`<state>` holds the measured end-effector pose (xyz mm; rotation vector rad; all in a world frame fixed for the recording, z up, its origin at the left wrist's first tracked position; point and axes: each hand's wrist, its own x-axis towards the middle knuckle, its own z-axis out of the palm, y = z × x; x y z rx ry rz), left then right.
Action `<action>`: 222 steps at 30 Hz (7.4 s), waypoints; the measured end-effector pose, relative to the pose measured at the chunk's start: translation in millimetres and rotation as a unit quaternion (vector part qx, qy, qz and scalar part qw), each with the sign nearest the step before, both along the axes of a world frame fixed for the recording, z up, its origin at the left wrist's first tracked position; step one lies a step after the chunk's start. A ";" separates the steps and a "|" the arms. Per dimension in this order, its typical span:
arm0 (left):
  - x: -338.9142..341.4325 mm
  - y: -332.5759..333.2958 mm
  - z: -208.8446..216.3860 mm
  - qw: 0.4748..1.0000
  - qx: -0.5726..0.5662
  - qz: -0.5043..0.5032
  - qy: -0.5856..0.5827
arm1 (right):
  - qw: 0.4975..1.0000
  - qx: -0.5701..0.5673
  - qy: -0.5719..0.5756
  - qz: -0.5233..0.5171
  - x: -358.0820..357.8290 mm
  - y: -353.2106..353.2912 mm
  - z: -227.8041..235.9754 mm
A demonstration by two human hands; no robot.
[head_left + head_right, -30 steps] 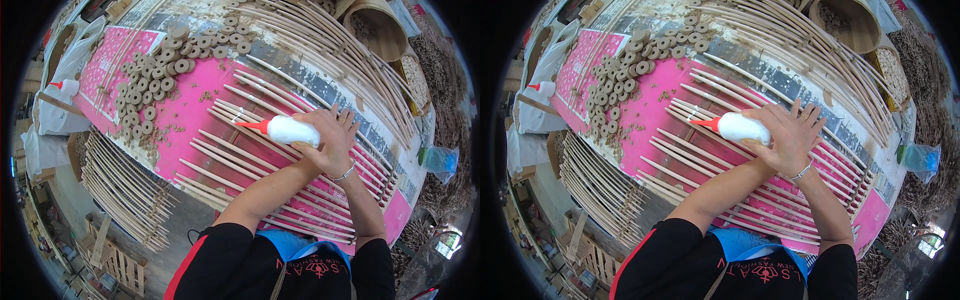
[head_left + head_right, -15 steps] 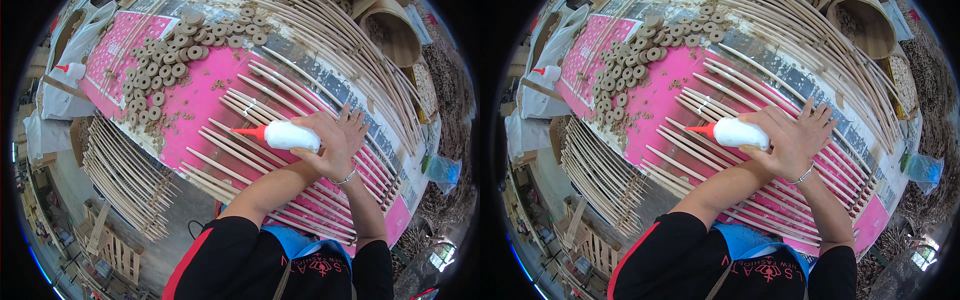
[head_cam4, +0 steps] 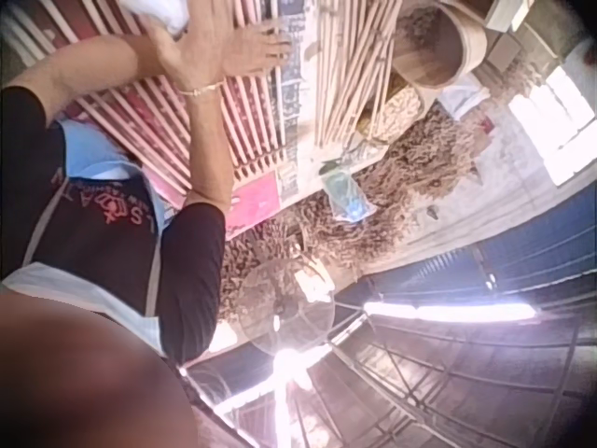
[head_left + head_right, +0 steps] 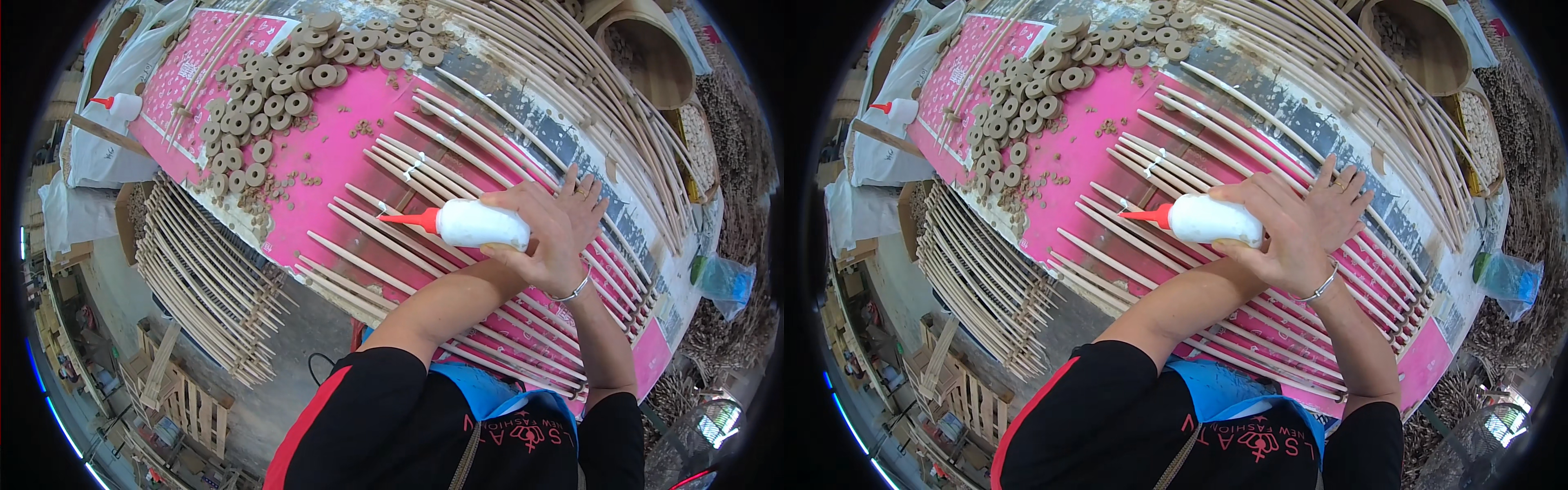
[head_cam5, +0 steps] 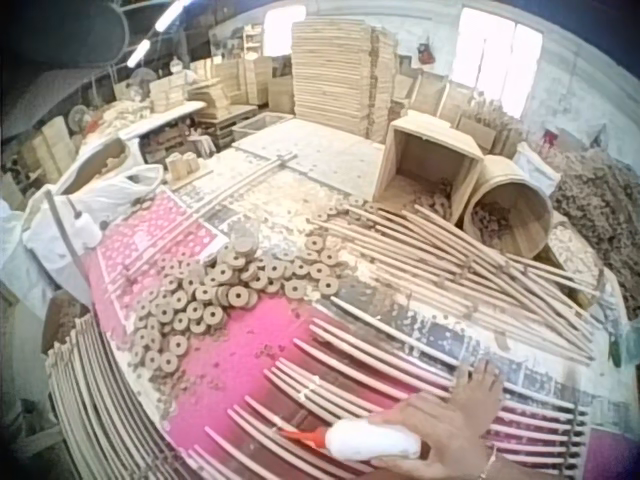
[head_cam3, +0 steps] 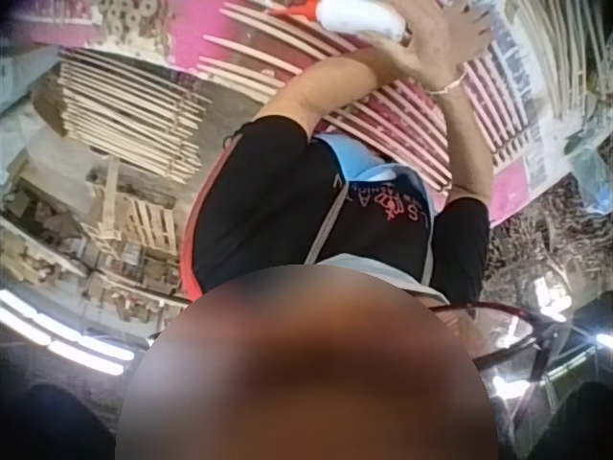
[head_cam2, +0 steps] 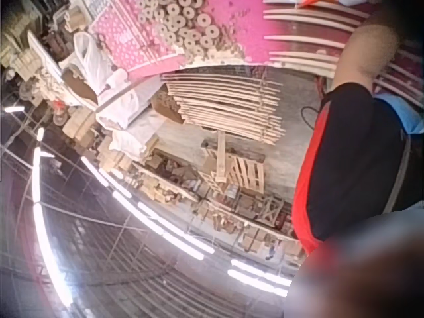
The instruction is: Assembling a bamboo rack by gluing wooden rings onto bamboo poles.
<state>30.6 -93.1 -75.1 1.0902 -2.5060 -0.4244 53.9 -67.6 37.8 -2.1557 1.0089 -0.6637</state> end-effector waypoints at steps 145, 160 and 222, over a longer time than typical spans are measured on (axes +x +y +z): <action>277.7 -165.4 47.3 0.977 -0.004 0.209 -0.030 | 0.927 -0.035 0.048 -0.370 -267.3 48.2 -72.0; 291.0 -156.9 59.9 0.734 0.426 0.174 0.499 | 0.922 -0.003 -0.064 -0.382 -268.8 47.2 -64.7; 252.4 -142.5 53.2 0.703 0.470 0.198 0.495 | 0.920 -0.051 0.048 -0.385 -242.0 18.2 -31.6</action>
